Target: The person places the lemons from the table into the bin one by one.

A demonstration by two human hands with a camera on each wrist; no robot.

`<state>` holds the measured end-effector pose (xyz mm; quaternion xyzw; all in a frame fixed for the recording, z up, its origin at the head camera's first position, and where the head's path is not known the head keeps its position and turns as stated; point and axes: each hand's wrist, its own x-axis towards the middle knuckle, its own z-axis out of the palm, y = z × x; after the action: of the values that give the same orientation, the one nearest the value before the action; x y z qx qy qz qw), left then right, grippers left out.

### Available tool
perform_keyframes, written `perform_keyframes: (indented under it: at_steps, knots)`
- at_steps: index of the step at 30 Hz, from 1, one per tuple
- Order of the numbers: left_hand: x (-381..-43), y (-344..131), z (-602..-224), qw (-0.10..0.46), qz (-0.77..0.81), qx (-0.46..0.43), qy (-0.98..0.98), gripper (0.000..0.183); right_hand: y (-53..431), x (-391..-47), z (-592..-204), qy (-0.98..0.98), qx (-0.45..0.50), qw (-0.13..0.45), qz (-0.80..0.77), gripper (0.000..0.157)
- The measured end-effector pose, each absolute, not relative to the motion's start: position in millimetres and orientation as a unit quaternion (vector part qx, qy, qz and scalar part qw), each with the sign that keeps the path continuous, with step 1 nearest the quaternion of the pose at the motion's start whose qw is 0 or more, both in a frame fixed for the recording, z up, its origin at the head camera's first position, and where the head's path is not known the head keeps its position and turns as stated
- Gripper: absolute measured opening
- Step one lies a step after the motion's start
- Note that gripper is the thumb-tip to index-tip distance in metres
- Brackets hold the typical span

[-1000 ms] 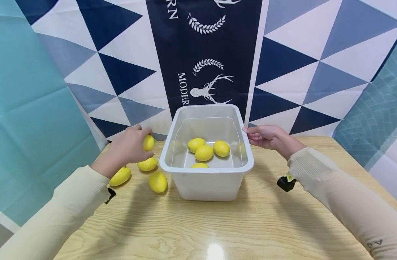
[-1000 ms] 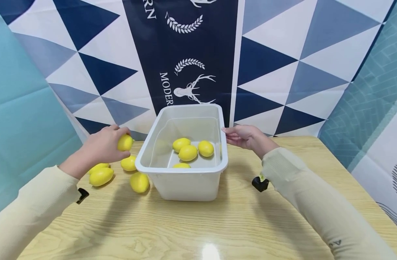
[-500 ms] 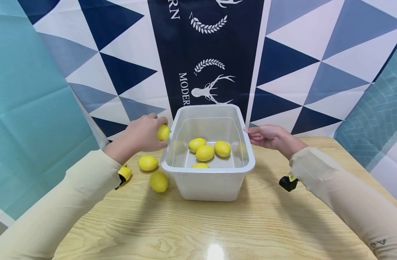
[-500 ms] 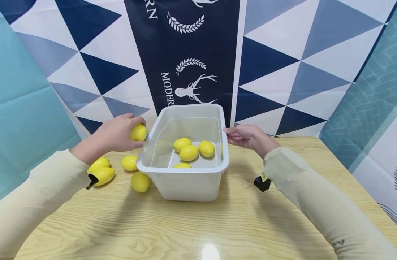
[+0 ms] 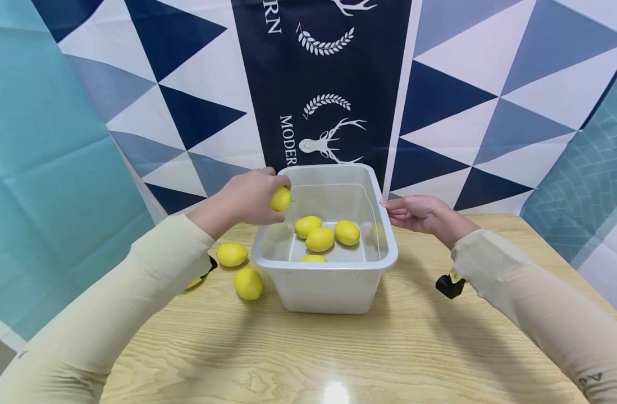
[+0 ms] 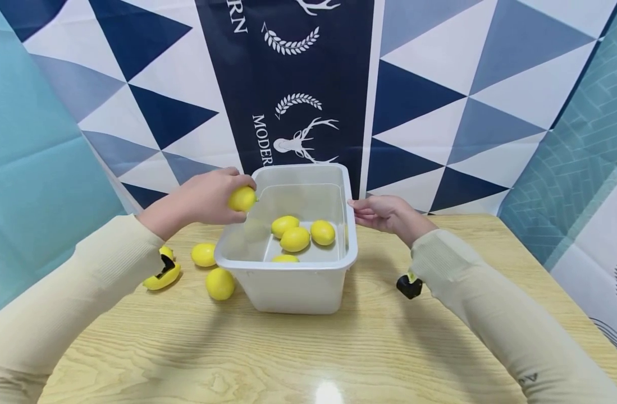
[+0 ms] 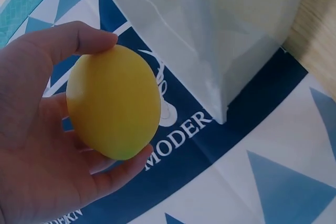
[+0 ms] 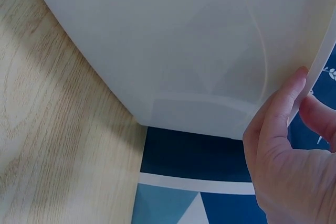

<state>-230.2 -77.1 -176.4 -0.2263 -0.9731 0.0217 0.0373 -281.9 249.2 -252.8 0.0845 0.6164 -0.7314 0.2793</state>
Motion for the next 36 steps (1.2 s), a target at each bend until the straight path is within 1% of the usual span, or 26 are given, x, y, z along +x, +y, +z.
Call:
perform_keyframes:
  at_steps: [4, 5, 7, 11, 15, 21, 27, 33, 36]
  knots:
    - [-237, -67, -172, 0.021, 0.010, -0.244, -0.969, 0.049, 251, -282, -253, 0.615, 0.083, 0.280, -0.732, 0.016]
    - [-238, -65, -171, 0.014, 0.008, -0.250, -0.968, 0.048, 251, -282, -253, 0.617, 0.084, 0.279, -0.731, 0.019]
    - [-241, -60, -168, -0.002, 0.002, -0.265, -0.964, 0.047, 253, -282, -253, 0.616, 0.083, 0.280, -0.732, 0.021]
    - [-246, -48, -163, -0.037, 0.006, -0.296, -0.954, 0.046, 256, -281, -251, 0.616, 0.088, 0.275, -0.733, 0.018]
    - [-251, -37, -161, -0.060, 0.020, -0.318, -0.946, 0.047, 258, -280, -250, 0.615, 0.092, 0.270, -0.735, 0.012]
    - [-261, -24, -165, -0.074, 0.035, -0.329, -0.941, 0.048, 253, -281, -252, 0.617, 0.099, 0.260, -0.736, 0.013]
    - [-270, -8, -171, -0.082, 0.053, -0.336, -0.937, 0.046, 250, -281, -254, 0.618, 0.101, 0.260, -0.735, 0.006]
    - [-278, 3, -179, -0.089, 0.047, -0.316, -0.943, 0.042, 247, -281, -254, 0.623, 0.106, 0.260, -0.730, 0.004]
    - [-279, 6, -184, -0.094, 0.048, -0.307, -0.946, 0.044, 245, -281, -254, 0.623, 0.110, 0.259, -0.730, 0.004]
